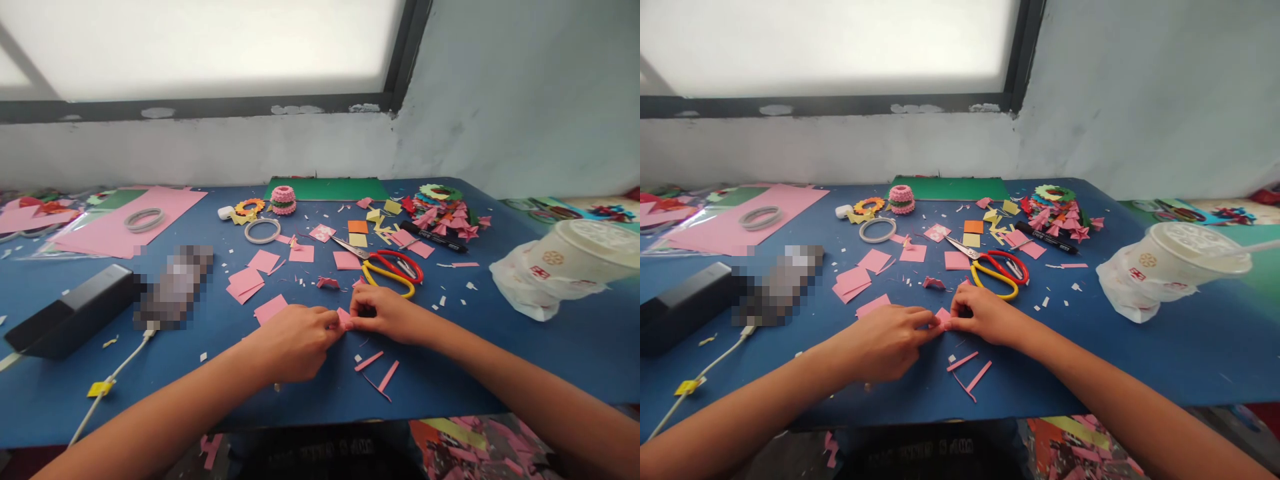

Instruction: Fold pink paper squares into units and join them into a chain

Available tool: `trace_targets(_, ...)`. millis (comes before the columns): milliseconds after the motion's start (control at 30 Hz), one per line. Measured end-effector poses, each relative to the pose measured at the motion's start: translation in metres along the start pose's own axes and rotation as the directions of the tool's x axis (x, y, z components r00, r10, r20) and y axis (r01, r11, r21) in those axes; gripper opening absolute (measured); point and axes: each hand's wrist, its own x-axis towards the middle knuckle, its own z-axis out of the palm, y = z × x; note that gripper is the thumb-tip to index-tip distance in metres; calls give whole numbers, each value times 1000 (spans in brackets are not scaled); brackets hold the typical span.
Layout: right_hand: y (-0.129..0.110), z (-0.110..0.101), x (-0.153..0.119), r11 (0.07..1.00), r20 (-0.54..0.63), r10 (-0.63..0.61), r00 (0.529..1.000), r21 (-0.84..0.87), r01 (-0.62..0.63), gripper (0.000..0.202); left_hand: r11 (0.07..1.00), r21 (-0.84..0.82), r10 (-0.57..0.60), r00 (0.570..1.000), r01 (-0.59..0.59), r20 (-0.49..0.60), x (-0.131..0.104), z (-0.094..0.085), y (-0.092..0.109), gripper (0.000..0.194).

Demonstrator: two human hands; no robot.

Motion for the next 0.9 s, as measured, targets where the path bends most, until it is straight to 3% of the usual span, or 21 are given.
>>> trace_targets(333, -4, -1, -6, 999, 8, -33, 999, -21, 33, 15, 999, 46, -17, 1000, 16, 26, 0, -4, 4, 29)
trace_targets(500, 1, -8, -11, 998, 66, -66, 996, 27, 65, 13, 996, -58, -69, 995, 73, 67, -5, -17, 0, 25)
trace_targets(633, 6, -10, -15, 989, 49, -137, 989, 62, 133, 16, 984, -152, -94, 995, 99, 38, -8, -24, -4, 25)
trace_targets(767, 7, -7, -17, 971, -18, -240, 971, -10, 240, 13, 959, -255, -133, 990, 120, -35, -1, -13, -9, 21)
trace_targets(900, 8, -3, -16, 943, -40, -313, 949, -133, 305, 16, 959, -252, -159, 981, 127, -109, 8, 2, -11, 17)
